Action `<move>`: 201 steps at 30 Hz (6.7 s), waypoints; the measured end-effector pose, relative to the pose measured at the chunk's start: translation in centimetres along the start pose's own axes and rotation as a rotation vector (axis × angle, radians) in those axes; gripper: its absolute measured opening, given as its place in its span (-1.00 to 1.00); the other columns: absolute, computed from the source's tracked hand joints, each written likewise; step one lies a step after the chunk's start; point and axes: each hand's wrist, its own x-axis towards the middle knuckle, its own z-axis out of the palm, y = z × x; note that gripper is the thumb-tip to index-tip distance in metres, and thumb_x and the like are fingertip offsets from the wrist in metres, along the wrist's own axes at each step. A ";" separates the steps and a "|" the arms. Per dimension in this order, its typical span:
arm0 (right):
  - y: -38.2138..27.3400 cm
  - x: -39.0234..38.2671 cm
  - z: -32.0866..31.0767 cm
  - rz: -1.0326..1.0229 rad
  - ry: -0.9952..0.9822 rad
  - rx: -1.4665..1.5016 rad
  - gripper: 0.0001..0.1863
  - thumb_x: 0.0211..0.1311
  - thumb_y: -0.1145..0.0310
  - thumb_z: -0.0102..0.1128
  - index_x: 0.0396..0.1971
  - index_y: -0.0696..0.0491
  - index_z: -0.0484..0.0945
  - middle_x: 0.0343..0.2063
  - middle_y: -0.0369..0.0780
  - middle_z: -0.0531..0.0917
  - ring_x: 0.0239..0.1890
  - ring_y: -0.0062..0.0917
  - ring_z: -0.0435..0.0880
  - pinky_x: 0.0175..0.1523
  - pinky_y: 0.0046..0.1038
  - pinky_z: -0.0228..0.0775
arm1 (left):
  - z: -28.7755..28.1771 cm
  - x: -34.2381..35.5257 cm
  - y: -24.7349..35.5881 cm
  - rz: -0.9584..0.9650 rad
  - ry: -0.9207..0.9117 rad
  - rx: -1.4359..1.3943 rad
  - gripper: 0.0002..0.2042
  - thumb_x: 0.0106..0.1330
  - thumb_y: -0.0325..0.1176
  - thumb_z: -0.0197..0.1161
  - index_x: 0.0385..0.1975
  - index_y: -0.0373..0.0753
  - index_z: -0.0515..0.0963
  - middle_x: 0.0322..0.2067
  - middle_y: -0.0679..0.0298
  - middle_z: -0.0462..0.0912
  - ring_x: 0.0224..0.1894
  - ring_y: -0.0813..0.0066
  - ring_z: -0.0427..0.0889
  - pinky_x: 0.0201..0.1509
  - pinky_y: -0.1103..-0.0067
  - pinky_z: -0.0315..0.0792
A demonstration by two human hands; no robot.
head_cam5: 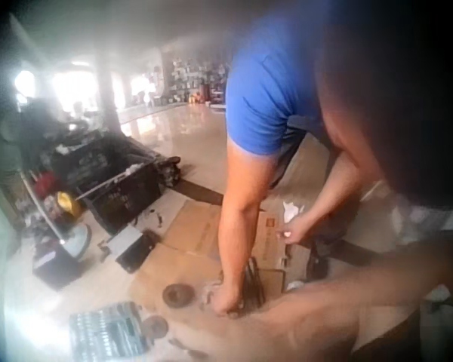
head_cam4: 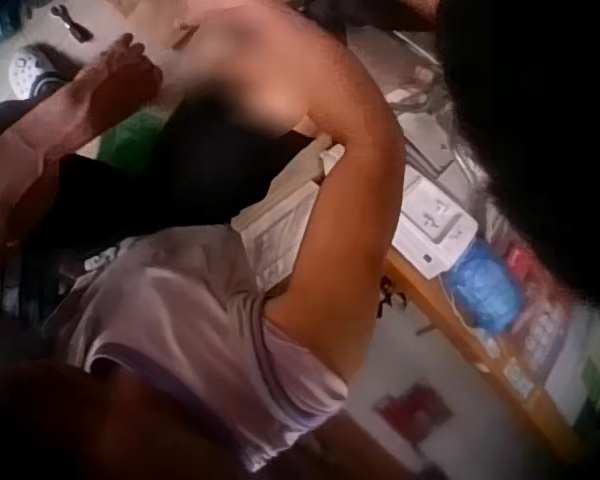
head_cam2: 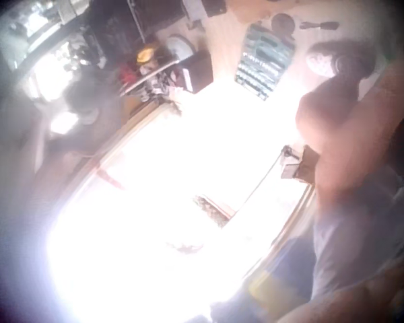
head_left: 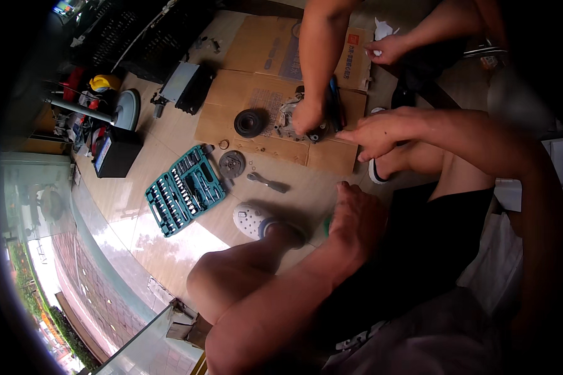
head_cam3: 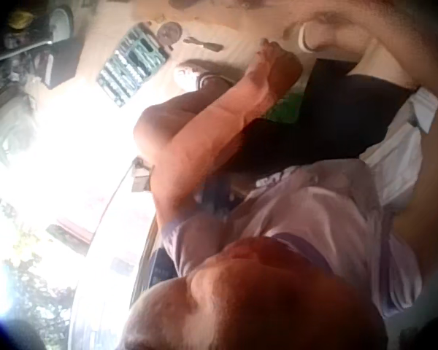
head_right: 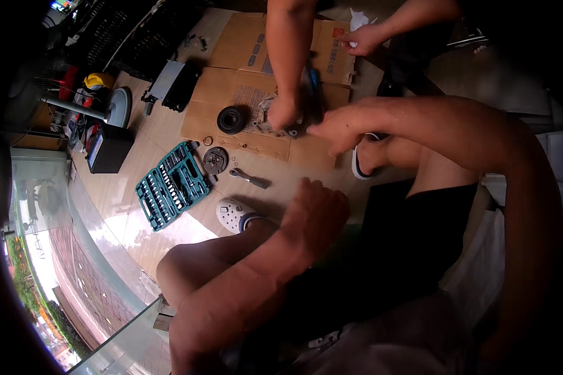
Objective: The person repairs an A/C compressor by removing internal components with a screwdriver, cleaning the surfaces with a cloth, and reassembling the parts by hand.
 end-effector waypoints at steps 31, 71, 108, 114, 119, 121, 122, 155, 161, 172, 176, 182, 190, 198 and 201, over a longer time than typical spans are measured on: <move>-6.5 -5.1 0.8 -0.235 0.189 -0.118 -0.73 0.33 0.22 0.22 -0.13 0.10 0.56 -0.35 0.00 0.71 -0.21 -0.04 0.76 -0.12 -0.07 0.62 | 7.7 -4.3 1.2 -0.035 0.038 0.007 -0.94 0.26 -0.36 0.26 -0.38 -0.12 0.65 -0.47 0.25 0.69 -0.29 0.28 0.71 -0.05 0.29 0.45; -6.3 -8.9 -2.2 -0.143 0.320 -0.012 -0.40 0.39 0.15 0.24 0.37 0.06 0.44 0.00 -0.04 0.69 0.07 -0.13 0.68 0.20 -0.17 0.54 | 4.4 -3.6 0.6 -0.021 0.141 0.101 -0.96 0.27 -0.38 0.26 -0.38 -0.13 0.64 -0.47 0.30 0.67 -0.27 0.32 0.70 0.04 0.33 0.44; 10.2 -14.1 -0.1 0.194 0.821 0.763 -0.51 0.40 0.19 0.30 0.16 0.24 0.59 -0.35 -0.15 0.74 -0.38 -0.59 0.65 -0.16 -0.46 0.55 | -10.9 -9.8 -16.2 -0.287 0.349 -0.552 -0.63 0.50 -0.22 0.28 0.19 -0.24 0.58 -0.13 -0.02 0.79 -0.10 0.14 0.81 0.03 0.35 0.66; 14.7 4.2 -0.8 0.149 0.663 0.834 -0.52 0.36 0.18 0.31 0.07 0.26 0.63 -0.18 -0.03 0.78 -0.14 -0.38 0.76 0.03 -0.35 0.56 | 0.5 -9.4 -25.6 -0.591 0.173 -0.889 -0.66 0.46 -0.22 0.27 0.09 -0.28 0.66 -0.17 -0.02 0.79 -0.12 0.29 0.79 -0.02 0.45 0.60; 19.6 17.0 0.9 0.258 0.625 0.891 -0.46 0.40 0.03 0.30 0.07 0.25 0.64 -0.12 0.00 0.76 0.00 -0.29 0.74 0.13 -0.34 0.52 | 15.9 4.0 -27.4 -0.725 0.363 -1.628 -0.40 0.51 0.08 0.23 0.25 -0.38 0.53 -0.03 0.11 0.70 -0.10 0.34 0.72 -0.09 0.51 0.58; 18.2 22.8 0.5 0.230 0.476 0.917 -0.31 0.50 -0.15 0.14 0.29 0.17 0.51 0.08 -0.06 0.68 0.23 -0.33 0.60 0.23 -0.34 0.47 | 18.9 6.2 -26.8 -0.819 0.405 -1.758 -0.19 0.45 0.27 0.16 0.36 -0.41 0.39 0.16 -0.07 0.58 0.06 0.14 0.70 0.03 0.41 0.61; 18.1 24.2 0.3 0.241 0.475 1.026 -0.29 0.50 -0.17 0.12 0.31 0.17 0.48 0.11 -0.07 0.66 0.26 -0.31 0.58 0.24 -0.32 0.47 | 20.0 7.9 -26.6 -0.819 0.426 -1.813 -0.08 0.42 0.37 0.13 0.41 -0.45 0.30 0.25 -0.19 0.51 0.14 0.04 0.67 0.10 0.34 0.62; 15.9 28.4 4.1 0.222 0.394 1.911 -0.57 0.54 -0.04 0.05 0.05 -0.02 0.64 -0.06 -0.35 0.68 -0.06 -0.62 0.59 0.08 -0.44 0.46 | 25.6 16.5 -26.9 -0.845 0.594 -1.977 -0.46 0.59 0.00 0.01 0.11 -0.48 0.53 -0.13 0.05 0.66 -0.06 0.29 0.70 0.10 0.39 0.63; 14.6 27.5 4.8 0.236 0.343 1.898 -0.56 0.55 -0.07 0.01 0.12 -0.07 0.60 0.00 -0.36 0.65 0.01 -0.64 0.56 0.10 -0.40 0.45 | 22.8 15.0 -26.7 -0.936 0.587 -1.596 -0.55 0.56 -0.18 0.03 0.02 -0.53 0.62 -0.50 0.23 0.58 -0.37 0.51 0.61 -0.24 0.55 0.53; 14.1 26.5 7.4 0.485 0.480 1.560 -0.48 0.56 -0.10 -0.06 0.04 0.06 0.62 -0.10 -0.18 0.68 -0.12 -0.41 0.68 -0.12 -0.30 0.55 | 21.9 14.2 -26.4 -0.904 0.523 -1.392 -0.52 0.51 -0.11 0.12 0.05 -0.48 0.64 -0.44 0.16 0.70 -0.39 0.45 0.65 -0.24 0.48 0.53; 15.7 25.9 7.2 0.505 0.410 1.136 -0.40 0.57 -0.13 -0.14 -0.15 0.15 0.63 -0.46 -0.11 0.69 -0.39 -0.28 0.70 -0.31 -0.22 0.53 | 22.8 14.3 -26.0 -0.958 0.519 -1.531 -0.42 0.52 0.04 0.15 0.14 -0.45 0.60 -0.41 0.12 0.71 -0.36 0.45 0.68 -0.22 0.51 0.55; 12.5 20.8 8.5 0.495 0.817 0.978 -0.57 0.55 0.07 0.06 -0.16 0.20 0.61 -0.57 -0.04 0.64 -0.46 -0.23 0.71 -0.27 -0.17 0.51 | 23.3 12.0 -24.6 -0.877 0.592 -1.740 -0.35 0.54 0.11 0.15 0.28 -0.44 0.49 -0.10 -0.02 0.69 -0.16 0.33 0.73 -0.11 0.46 0.66; 9.2 16.4 16.5 0.388 1.264 0.474 -0.74 0.34 0.43 0.27 -0.01 0.10 0.64 -0.09 -0.08 0.70 -0.02 -0.14 0.67 0.08 -0.21 0.53 | 23.7 7.5 -23.1 -1.065 0.626 -1.688 -0.42 0.56 -0.01 0.17 0.19 -0.54 0.53 -0.15 -0.07 0.74 -0.17 0.27 0.76 -0.11 0.44 0.65; 10.2 9.9 10.6 0.381 1.185 0.730 -0.82 0.35 0.43 0.25 -0.13 0.16 0.67 -0.19 -0.08 0.73 -0.13 -0.13 0.70 0.03 -0.20 0.56 | 15.4 -1.4 -24.6 -1.019 1.042 -1.535 -0.56 0.55 -0.16 0.24 0.08 -0.51 0.61 -0.23 0.11 0.76 -0.29 0.51 0.69 -0.18 0.59 0.60; 10.6 3.2 6.4 0.362 1.243 0.724 -0.77 0.42 0.36 0.24 -0.10 0.21 0.66 -0.22 -0.06 0.76 -0.19 -0.31 0.76 -0.08 -0.34 0.62 | 7.7 -7.0 -24.2 -0.912 1.131 -1.253 -0.55 0.56 -0.10 0.21 0.08 -0.45 0.64 -0.27 0.12 0.76 -0.30 0.52 0.67 -0.16 0.57 0.59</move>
